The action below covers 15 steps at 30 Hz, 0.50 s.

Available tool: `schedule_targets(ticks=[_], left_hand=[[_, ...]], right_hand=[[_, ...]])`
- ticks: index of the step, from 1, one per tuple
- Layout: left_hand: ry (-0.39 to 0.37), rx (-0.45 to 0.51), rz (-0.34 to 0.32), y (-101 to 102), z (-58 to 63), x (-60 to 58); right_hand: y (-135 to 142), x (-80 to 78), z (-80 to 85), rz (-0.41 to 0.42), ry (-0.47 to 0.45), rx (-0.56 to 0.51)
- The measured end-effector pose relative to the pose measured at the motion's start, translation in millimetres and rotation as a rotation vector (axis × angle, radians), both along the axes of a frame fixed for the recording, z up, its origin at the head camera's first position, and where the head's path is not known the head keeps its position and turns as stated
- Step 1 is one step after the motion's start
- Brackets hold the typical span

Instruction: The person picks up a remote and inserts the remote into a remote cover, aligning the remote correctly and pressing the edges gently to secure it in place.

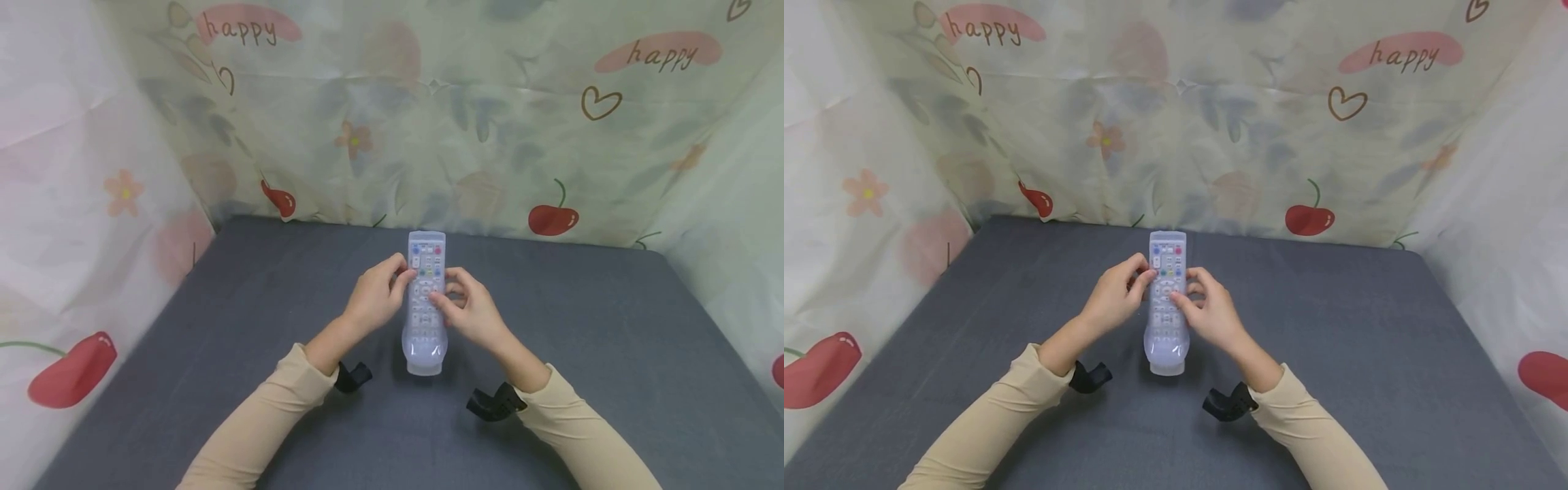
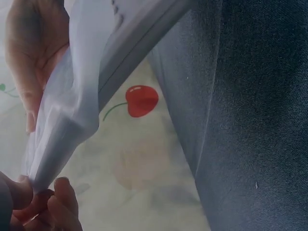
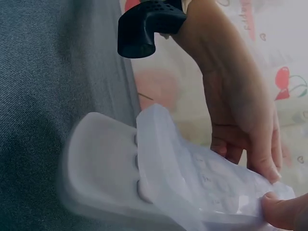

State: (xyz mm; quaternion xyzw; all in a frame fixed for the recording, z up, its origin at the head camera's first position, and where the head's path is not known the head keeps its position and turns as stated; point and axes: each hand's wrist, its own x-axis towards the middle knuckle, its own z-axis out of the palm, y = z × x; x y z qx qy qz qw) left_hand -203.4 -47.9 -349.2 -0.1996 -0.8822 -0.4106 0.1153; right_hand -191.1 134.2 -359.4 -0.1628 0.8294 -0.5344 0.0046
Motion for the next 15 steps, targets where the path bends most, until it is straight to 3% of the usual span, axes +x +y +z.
schedule_targets(ticks=[9,15], left_hand=[[-0.071,0.038,-0.111,-2.7,-2.3,-3.6],[-0.107,0.031,-0.148,-2.7,2.9,-4.1]], right_hand=[[-1.4,1.3,0.0,-0.046,-0.070,-0.011],[-4.1,4.0,0.8,-0.099,-0.133,-0.103]])
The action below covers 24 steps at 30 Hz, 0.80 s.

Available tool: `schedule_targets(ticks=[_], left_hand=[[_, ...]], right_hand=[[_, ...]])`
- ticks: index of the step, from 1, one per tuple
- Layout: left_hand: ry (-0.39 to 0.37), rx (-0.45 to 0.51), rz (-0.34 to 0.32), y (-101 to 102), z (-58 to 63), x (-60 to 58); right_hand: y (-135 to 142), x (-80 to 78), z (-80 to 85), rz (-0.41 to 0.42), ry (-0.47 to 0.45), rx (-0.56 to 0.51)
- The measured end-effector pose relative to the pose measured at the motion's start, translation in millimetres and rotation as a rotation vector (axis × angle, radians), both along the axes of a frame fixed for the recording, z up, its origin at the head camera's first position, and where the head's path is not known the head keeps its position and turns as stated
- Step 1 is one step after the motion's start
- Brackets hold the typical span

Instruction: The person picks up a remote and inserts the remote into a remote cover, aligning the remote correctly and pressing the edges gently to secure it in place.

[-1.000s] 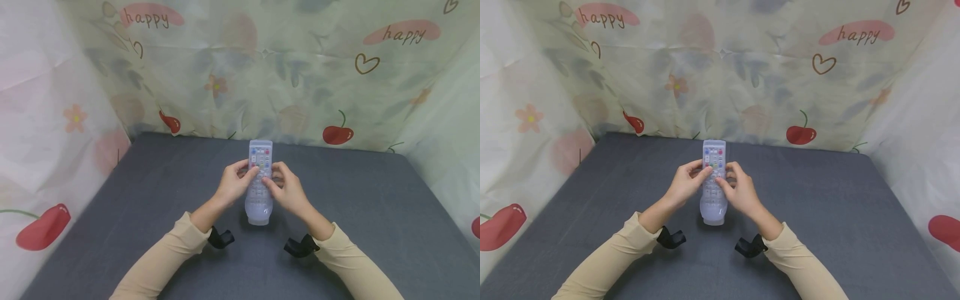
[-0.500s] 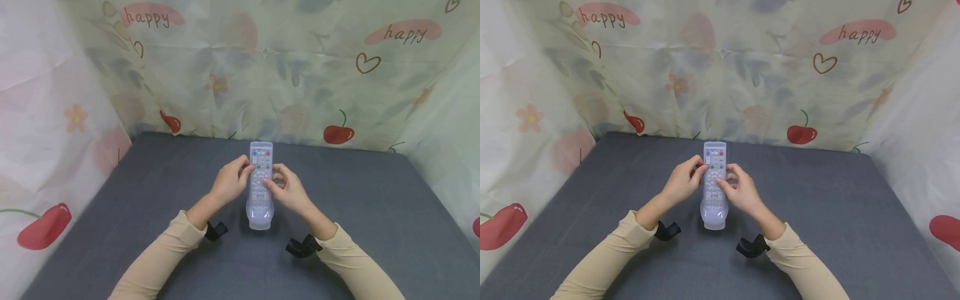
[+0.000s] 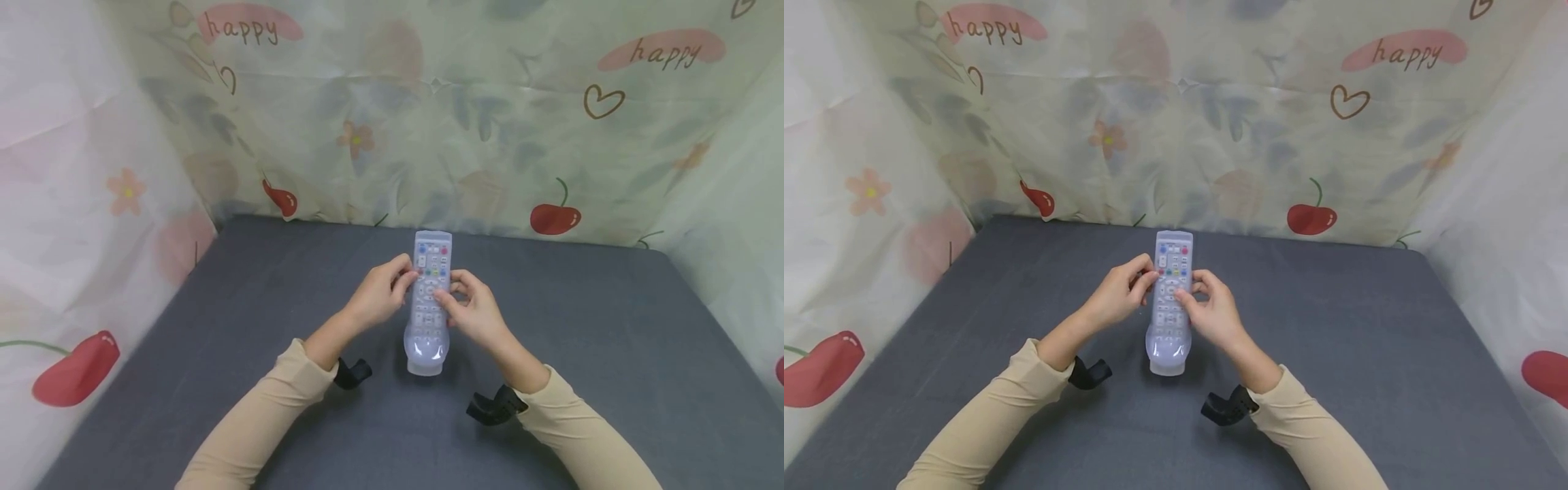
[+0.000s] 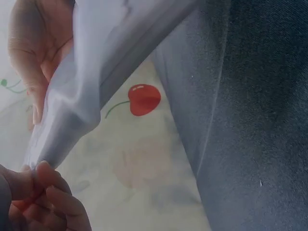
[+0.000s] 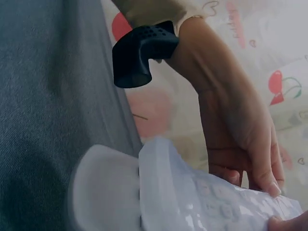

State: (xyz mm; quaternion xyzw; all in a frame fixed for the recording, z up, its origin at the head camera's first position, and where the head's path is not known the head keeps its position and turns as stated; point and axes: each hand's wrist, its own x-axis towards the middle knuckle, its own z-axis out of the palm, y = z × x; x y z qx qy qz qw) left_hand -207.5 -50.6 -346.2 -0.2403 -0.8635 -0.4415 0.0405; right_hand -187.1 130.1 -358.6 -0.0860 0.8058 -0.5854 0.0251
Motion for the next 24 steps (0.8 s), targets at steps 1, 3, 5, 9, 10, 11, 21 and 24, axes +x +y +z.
schedule_targets(ticks=[1,3,5,9,10,11,21,24], left_hand=[[-0.009,0.000,-0.003,0.1,0.8,0.1],[-0.023,-0.004,-0.012,0.5,1.9,0.5],[-0.029,-0.010,-0.021,0.8,2.1,0.8],[-0.038,-0.017,-0.028,0.8,-0.2,2.6],[-0.041,-0.017,-0.030,0.7,-1.4,3.0],[-0.046,-0.016,-0.033,0.6,-2.4,3.4],[-0.104,0.006,-0.077,-0.3,-3.5,5.5],[-0.107,0.046,-0.075,0.2,-2.1,6.0]], right_hand=[[-0.4,0.2,0.0,-0.009,-0.004,-0.014],[-1.0,0.8,0.1,-0.030,-0.013,-0.040],[-1.4,1.3,0.3,-0.050,-0.020,-0.054],[-2.7,2.7,0.3,-0.079,-0.038,-0.074],[-3.0,2.9,-0.1,-0.083,-0.039,-0.077],[-3.3,3.3,-0.4,-0.087,-0.039,-0.081],[-1.2,4.3,1.1,-0.079,-0.018,-0.086],[1.3,3.4,3.1,-0.043,-0.004,-0.071]])
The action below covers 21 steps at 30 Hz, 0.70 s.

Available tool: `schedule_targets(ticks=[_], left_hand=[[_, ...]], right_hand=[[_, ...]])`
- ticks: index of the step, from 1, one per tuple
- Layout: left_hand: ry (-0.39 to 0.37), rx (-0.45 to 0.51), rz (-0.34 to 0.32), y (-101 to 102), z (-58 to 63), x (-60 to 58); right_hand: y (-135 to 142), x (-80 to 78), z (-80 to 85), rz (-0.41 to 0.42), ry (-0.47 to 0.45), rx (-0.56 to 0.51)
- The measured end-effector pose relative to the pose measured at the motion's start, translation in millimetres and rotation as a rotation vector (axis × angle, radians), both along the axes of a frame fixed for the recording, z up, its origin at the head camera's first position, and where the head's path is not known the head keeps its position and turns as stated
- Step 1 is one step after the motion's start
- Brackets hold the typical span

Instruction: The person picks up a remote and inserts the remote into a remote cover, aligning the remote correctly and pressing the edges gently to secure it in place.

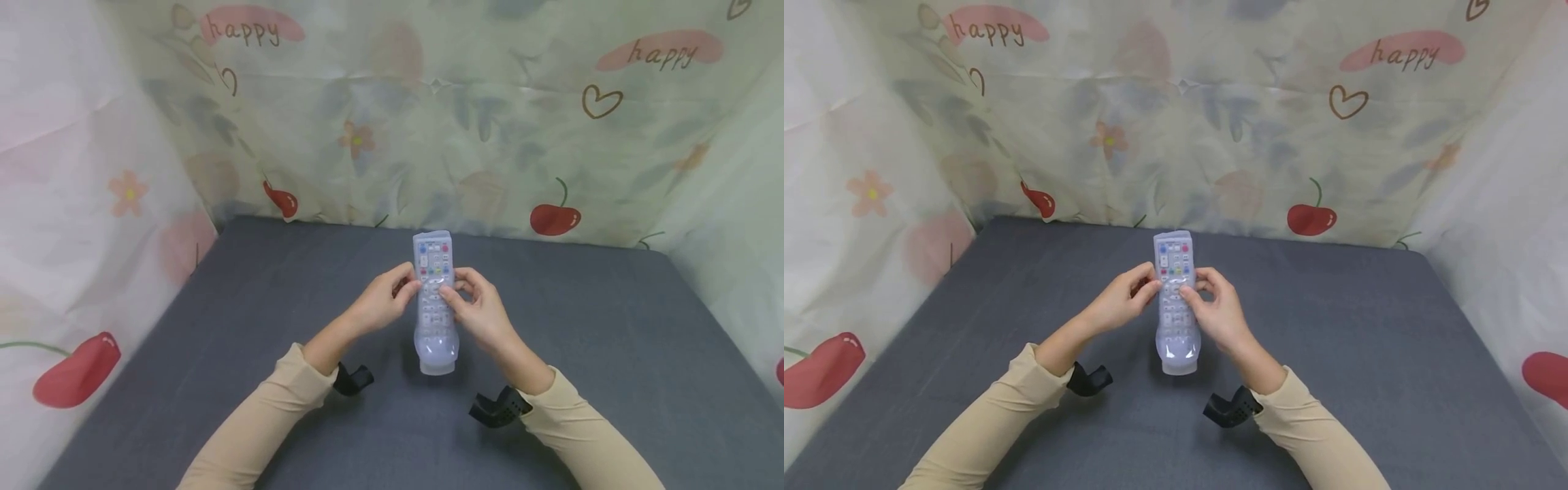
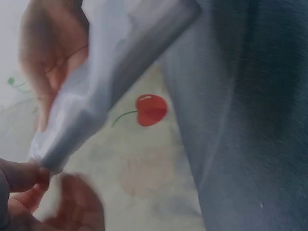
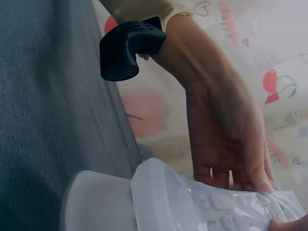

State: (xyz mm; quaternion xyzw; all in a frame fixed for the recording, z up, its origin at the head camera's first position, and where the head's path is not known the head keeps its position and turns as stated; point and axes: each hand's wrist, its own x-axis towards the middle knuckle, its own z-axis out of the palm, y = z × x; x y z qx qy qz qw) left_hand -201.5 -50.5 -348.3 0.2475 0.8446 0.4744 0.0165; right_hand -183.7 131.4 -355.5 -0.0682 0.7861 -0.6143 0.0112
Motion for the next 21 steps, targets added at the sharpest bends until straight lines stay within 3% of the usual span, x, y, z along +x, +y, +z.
schedule_targets(ticks=[11,21], left_hand=[[-0.272,0.309,-0.028,-2,-4.7,-1.9],[-0.387,0.408,-0.054,-5,-2.5,-5.4]], right_hand=[[8,-2.8,1.7,0.154,-0.019,0.003],[14,-2.1,9.4,0.239,-0.069,0.038]])
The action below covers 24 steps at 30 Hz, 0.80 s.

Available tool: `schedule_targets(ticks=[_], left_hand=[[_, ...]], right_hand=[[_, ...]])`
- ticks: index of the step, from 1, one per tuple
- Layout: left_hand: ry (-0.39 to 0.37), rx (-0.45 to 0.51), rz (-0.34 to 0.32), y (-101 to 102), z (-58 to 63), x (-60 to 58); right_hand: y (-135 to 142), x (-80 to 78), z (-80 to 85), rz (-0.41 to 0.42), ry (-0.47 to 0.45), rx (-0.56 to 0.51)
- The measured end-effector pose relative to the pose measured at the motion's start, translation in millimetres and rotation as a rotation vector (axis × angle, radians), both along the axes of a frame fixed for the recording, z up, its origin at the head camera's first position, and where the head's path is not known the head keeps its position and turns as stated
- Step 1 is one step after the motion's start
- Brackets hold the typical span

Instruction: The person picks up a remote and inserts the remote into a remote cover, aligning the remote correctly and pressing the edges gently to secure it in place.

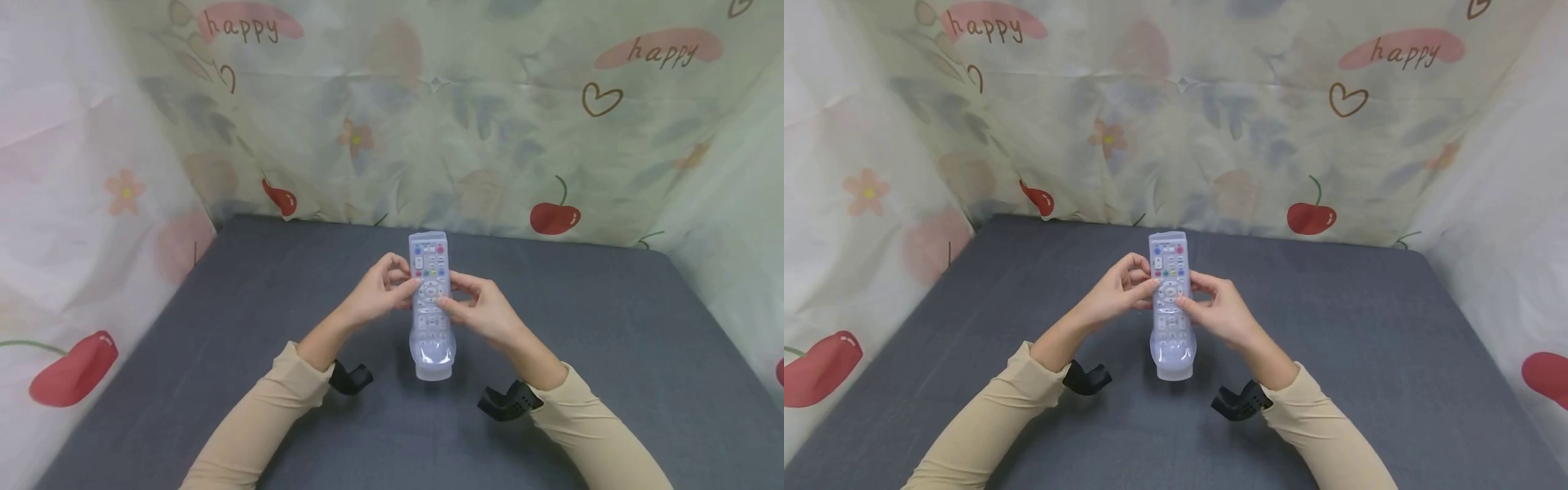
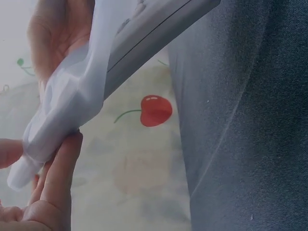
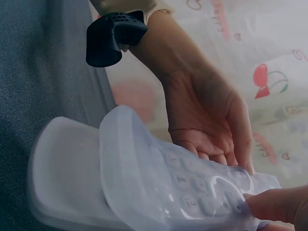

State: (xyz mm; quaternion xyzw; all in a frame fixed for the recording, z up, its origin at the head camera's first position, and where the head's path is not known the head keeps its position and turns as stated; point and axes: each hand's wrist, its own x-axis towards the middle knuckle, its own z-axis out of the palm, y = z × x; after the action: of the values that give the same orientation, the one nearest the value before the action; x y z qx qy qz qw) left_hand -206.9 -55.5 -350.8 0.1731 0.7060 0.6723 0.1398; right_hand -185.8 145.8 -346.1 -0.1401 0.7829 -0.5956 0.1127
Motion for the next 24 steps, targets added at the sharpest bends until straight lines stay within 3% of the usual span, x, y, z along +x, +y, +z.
schedule_targets(ticks=[6,17,24], left_hand=[[-0.013,-0.046,0.015,1,4.4,1.6],[0.058,-0.085,0.217,10,5.2,9.8],[0.063,-0.125,0.212,10,3.5,7.5]], right_hand=[[2,-0.3,3.7,0.022,-0.015,0.018],[-1,-2.4,2.2,0.064,0.024,0.022],[2,-10.5,7.0,-0.013,0.172,0.139]])
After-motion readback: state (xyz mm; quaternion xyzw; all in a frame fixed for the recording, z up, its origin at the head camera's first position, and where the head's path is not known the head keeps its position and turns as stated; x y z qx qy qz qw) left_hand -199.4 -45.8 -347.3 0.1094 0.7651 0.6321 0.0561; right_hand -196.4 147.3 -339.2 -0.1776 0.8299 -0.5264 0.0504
